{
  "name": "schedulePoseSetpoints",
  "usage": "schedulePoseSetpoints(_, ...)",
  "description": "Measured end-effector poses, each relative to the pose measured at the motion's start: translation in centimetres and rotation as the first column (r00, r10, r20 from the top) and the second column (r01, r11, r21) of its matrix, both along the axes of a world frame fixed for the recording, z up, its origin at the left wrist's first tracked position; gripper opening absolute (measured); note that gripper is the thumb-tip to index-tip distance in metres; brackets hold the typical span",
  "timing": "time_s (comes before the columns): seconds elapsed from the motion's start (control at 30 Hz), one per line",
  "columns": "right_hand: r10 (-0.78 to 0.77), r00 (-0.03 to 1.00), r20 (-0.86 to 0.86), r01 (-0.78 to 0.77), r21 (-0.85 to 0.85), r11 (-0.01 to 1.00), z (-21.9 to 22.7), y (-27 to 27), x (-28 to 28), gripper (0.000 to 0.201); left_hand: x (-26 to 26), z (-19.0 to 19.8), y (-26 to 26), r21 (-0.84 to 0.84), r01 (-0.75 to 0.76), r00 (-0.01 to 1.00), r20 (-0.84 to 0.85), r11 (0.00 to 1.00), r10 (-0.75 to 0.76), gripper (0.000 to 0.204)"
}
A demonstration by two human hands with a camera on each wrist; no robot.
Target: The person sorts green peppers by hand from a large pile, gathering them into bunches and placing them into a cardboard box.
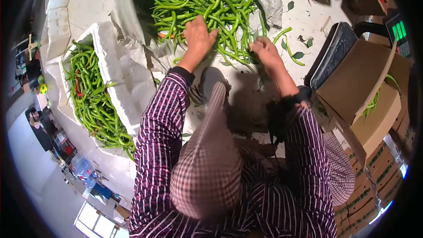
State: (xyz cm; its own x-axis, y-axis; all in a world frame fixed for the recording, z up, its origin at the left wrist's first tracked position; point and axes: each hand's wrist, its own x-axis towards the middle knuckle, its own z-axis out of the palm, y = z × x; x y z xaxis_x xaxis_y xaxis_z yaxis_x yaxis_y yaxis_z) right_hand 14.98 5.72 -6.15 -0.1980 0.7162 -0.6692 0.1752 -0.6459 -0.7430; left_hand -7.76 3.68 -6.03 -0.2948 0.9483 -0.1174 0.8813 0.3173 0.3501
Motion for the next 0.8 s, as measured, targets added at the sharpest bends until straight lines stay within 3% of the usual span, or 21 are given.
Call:
schedulePoseSetpoints(0.07, 0.087, 0.987, 0.136, -0.106, 0.14, 0.984, -2.4, 2.1, -1.6, 0.058, 0.5, -1.4, 0.4, 0.028, -0.072, 0.989, 0.127, 0.997, 0.068, 0.047)
schedulePoseSetpoints(0.1, -0.031, 0.999, 0.043, 0.021, 0.218, 0.976, -3.7, 2.4, -2.8, 0.058, 0.9, -1.6, 0.1, 0.078, -0.055, 0.986, 0.161, 0.995, 0.042, 0.046)
schedulePoseSetpoints(0.13, -0.033, 0.998, 0.044, 0.023, 0.207, 0.978, -4.2, 2.9, -3.3, 0.058, 1.4, -1.7, -0.1, 0.135, -0.033, 0.99, 0.143, 0.99, 0.014, 0.049)
schedulePoseSetpoints(0.2, 0.167, 0.977, 0.135, -0.171, 0.014, 0.985, -4.9, 4.5, -3.6, 0.062, 1.0, -1.7, 0.1, 0.07, 0.009, 0.988, 0.155, 0.998, -0.02, 0.049)
schedulePoseSetpoints(0.23, 0.086, 0.978, 0.188, -0.11, 0.12, 0.987, -8.2, 3.8, -3.9, 0.06, 0.7, -1.9, 0.5, 0.031, 0.029, 0.992, 0.121, 0.999, -0.032, 0.047)
schedulePoseSetpoints(0.27, 0.089, 0.978, 0.19, -0.111, 0.108, 0.988, -8.1, 3.8, -4.0, 0.06, 0.5, -1.6, 1.1, -0.012, 0.048, 0.995, 0.087, 0.999, -0.047, 0.046)
schedulePoseSetpoints(0.33, 0.16, 0.986, 0.045, -0.164, 0.103, 0.981, -7.7, 3.8, -4.2, 0.056, 0.5, -1.7, 2.2, -0.167, 0.051, 0.994, 0.104, 0.985, -0.034, 0.045)
schedulePoseSetpoints(0.37, 0.073, 0.985, -0.157, -0.066, 0.053, 0.996, -6.8, 3.7, -4.5, 0.051, 0.8, -1.6, 2.1, -0.192, 0.068, 0.975, 0.22, 0.979, -0.025, 0.043)
schedulePoseSetpoints(0.4, 0.071, 0.985, -0.156, -0.063, 0.054, 0.997, -5.8, 3.8, -4.1, 0.051, 1.2, -1.5, 2.3, -0.207, 0.086, 0.943, 0.332, 0.974, -0.013, 0.041)
schedulePoseSetpoints(0.47, 0.004, 0.954, -0.301, -0.038, -0.107, 0.994, -2.7, 3.6, -3.1, 0.046, 3.2, -0.6, 1.2, -0.056, 0.051, 0.895, 0.445, 0.997, -0.021, 0.033)
schedulePoseSetpoints(0.5, 0.055, 0.969, -0.239, -0.079, -0.091, 0.993, -3.6, 3.6, -2.3, 0.043, 4.1, 0.0, 0.5, -0.076, 0.035, 0.887, 0.463, 0.997, 0.004, 0.032)
schedulePoseSetpoints(0.53, 0.168, 0.944, -0.285, -0.189, -0.05, 0.981, -2.6, 3.6, -0.6, 0.04, 4.8, 1.1, -0.2, -0.029, 0.019, 0.854, 0.521, 0.999, -0.001, 0.032)
schedulePoseSetpoints(0.6, -0.02, 0.892, -0.452, -0.037, -0.117, 0.992, 1.7, 2.6, 0.3, 0.039, 5.8, 3.1, -1.0, -0.062, 0.046, 0.662, 0.749, 0.997, 0.016, 0.038)
schedulePoseSetpoints(0.63, 0.102, 0.921, -0.376, -0.145, -0.089, 0.985, 1.6, 2.9, 1.9, 0.038, 6.2, 3.0, -1.1, -0.064, 0.056, 0.657, 0.754, 0.996, 0.011, 0.038)
schedulePoseSetpoints(0.7, 0.047, 0.907, -0.418, -0.103, -0.111, 0.989, 0.7, 2.8, 2.5, 0.038, 6.3, 2.9, -1.5, -0.085, 0.068, 0.572, 0.82, 0.994, 0.031, 0.037)
schedulePoseSetpoints(0.73, 0.004, 0.886, -0.464, -0.071, -0.127, 0.989, -0.2, 2.8, 2.5, 0.039, 5.8, 2.2, -1.5, -0.135, 0.079, 0.588, 0.806, 0.988, 0.063, 0.04)
schedulePoseSetpoints(0.77, -0.147, 0.805, -0.575, 0.031, -0.207, 0.978, -1.7, 2.4, 1.9, 0.04, 5.6, 0.9, -1.9, -0.079, 0.033, 0.695, 0.718, 0.996, 0.034, 0.04)
schedulePoseSetpoints(0.8, -0.152, 0.804, -0.575, 0.037, -0.207, 0.978, -3.0, 2.2, 2.0, 0.04, 5.4, -0.5, -2.5, -0.02, -0.008, 0.788, 0.616, 1.0, 0.019, 0.039)
